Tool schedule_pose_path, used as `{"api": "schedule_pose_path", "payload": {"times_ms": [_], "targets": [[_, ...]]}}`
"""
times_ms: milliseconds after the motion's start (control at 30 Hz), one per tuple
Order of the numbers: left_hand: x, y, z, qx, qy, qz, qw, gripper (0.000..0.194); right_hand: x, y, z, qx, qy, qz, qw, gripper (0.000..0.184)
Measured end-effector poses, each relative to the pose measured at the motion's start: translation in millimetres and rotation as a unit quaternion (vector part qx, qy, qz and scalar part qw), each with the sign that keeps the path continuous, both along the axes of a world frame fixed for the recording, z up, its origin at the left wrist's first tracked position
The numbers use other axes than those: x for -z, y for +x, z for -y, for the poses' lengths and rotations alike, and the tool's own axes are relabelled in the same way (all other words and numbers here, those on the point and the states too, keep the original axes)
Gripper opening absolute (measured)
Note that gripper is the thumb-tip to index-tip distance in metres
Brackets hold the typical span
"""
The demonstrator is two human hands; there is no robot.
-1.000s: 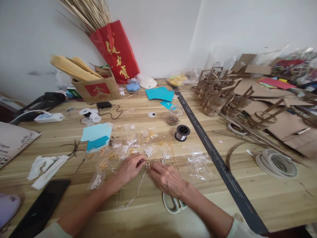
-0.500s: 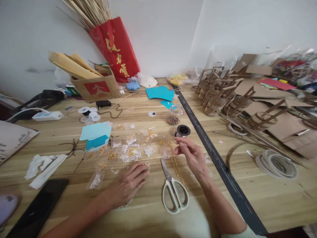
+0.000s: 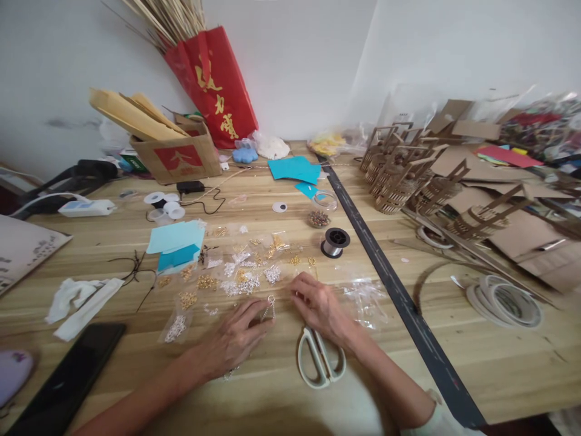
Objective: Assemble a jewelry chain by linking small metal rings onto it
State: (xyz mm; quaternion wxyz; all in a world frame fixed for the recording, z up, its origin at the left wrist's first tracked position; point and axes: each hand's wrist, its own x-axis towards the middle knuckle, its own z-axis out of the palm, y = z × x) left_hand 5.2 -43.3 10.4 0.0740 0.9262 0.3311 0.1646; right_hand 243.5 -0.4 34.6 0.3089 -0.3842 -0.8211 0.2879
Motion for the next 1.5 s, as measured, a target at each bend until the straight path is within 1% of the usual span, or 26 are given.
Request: {"api": "schedule_pose_path", "payload": {"times_ms": [67, 133, 233, 333, 433, 533, 767, 900, 1033, 1133, 1267, 1367, 1433, 1500], "targets": [[-0.9, -1, 0, 0.002, -0.003, 0.005, 1.0, 0.029, 0.5, -6, 4, -0.044, -0.002, 0.047, 0.998, 0.016], [-2.5, -2, 0, 0.0, -0.005, 0.019, 1.0, 0.029, 1.4, -11, 8, -0.073, 0.008, 0.104, 0.992, 0.014], [-5.1, -4, 3, -0.012, -0.02, 0.037, 0.999, 0.019, 3.9, -19, 13, -0.08, 0.033, 0.185, 0.979, 0.015], [-6.5, -7, 10, -0.044, -0.031, 0.04, 0.998, 0.006, 6.6, -24, 16, -0.082, 0.056, 0.232, 0.968, 0.013], [-5.9, -11, 21, -0.069, -0.007, 0.035, 0.997, 0.009, 8.9, -28, 18, -0.08, 0.084, 0.258, 0.959, 0.011], [-4.0, -15, 33, -0.086, 0.019, 0.041, 0.995, 0.012, 10.4, -30, 19, -0.082, 0.104, 0.275, 0.952, 0.014], [1.0, -25, 53, -0.115, 0.01, 0.057, 0.992, 0.014, 16.9, -31, 21, -0.09, 0.132, 0.299, 0.941, 0.015], [2.6, -29, 57, -0.117, 0.001, 0.075, 0.99, 0.017, 20.4, -30, 22, -0.078, 0.114, 0.288, 0.947, 0.015], [4.1, -32, 58, -0.115, 0.007, 0.089, 0.989, 0.019, 20.3, -28, 21, -0.082, 0.097, 0.276, 0.953, 0.016], [3.6, -35, 57, -0.122, 0.016, 0.082, 0.989, 0.022, 20.9, -27, 20, -0.09, 0.089, 0.27, 0.954, 0.018], [-2.7, -39, 49, -0.134, 0.03, 0.055, 0.989, 0.025, 21.4, -23, 18, -0.106, 0.083, 0.254, 0.958, 0.015], [-9.8, -34, 39, -0.151, 0.03, 0.039, 0.987, 0.026, 18.0, -21, 16, -0.102, 0.077, 0.248, 0.96, 0.014], [-13.6, -27, 31, -0.14, 0.032, 0.039, 0.989, 0.025, 14.2, -20, 16, -0.091, 0.07, 0.257, 0.96, 0.014], [-16.3, -17, 22, -0.106, 0.029, 0.037, 0.993, 0.022, 10.9, -20, 17, -0.087, 0.065, 0.272, 0.956, 0.013]]}}
